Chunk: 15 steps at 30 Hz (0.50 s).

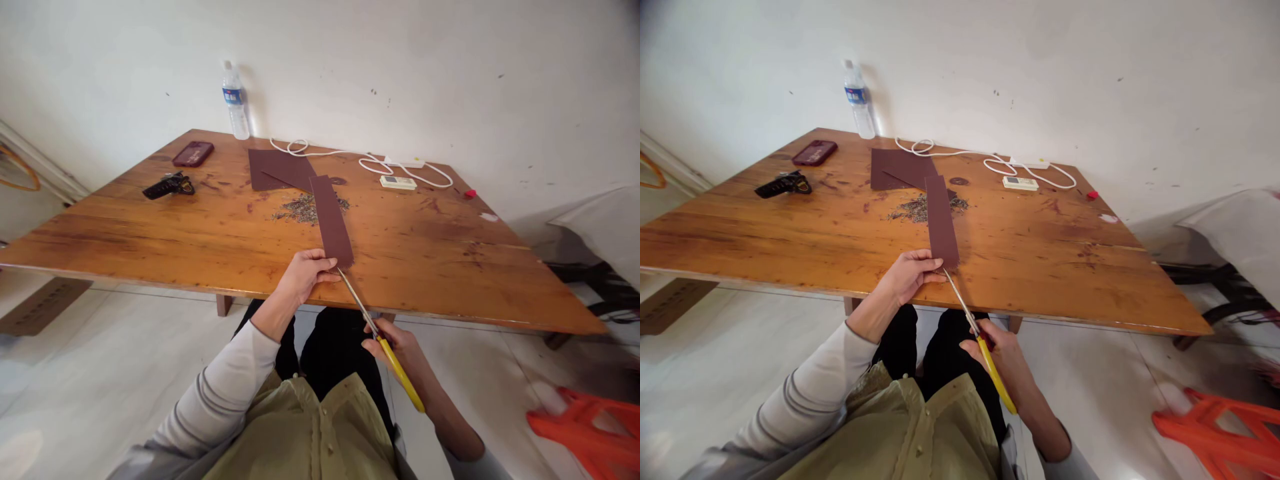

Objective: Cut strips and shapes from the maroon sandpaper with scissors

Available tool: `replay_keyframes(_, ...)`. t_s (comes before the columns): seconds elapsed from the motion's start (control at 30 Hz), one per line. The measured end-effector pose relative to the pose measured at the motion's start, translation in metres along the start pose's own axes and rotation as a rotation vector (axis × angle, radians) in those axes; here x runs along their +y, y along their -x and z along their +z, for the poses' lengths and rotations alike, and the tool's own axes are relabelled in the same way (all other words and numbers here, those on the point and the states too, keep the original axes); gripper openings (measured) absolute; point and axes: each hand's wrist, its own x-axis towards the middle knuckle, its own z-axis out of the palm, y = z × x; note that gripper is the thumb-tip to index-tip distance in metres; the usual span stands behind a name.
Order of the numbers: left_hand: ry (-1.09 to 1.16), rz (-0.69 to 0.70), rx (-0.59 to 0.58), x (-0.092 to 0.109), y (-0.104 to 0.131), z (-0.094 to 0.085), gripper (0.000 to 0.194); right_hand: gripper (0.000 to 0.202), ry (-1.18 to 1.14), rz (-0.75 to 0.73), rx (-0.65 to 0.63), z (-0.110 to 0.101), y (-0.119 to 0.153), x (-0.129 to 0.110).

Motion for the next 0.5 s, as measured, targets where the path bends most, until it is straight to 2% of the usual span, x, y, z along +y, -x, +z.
replay_keyframes(0.17, 0.015, 0.001, 0.039, 0.001, 0.002, 0.002, 0.017, 0.028, -0.073, 0.032, -0.015, 0.008, 0.002, 0.002)
replay_keyframes(0.37, 0.021, 0.025, 0.062, 0.002, 0.004, 0.006, 0.013, 0.053, -0.434, 0.111, -0.184, 0.029, 0.011, 0.009)
replay_keyframes(0.5, 0.041, 0.035, 0.074, 0.002, 0.005, 0.007, 0.015, 0.054, -0.444, 0.091, -0.188, 0.036, 0.014, 0.002)
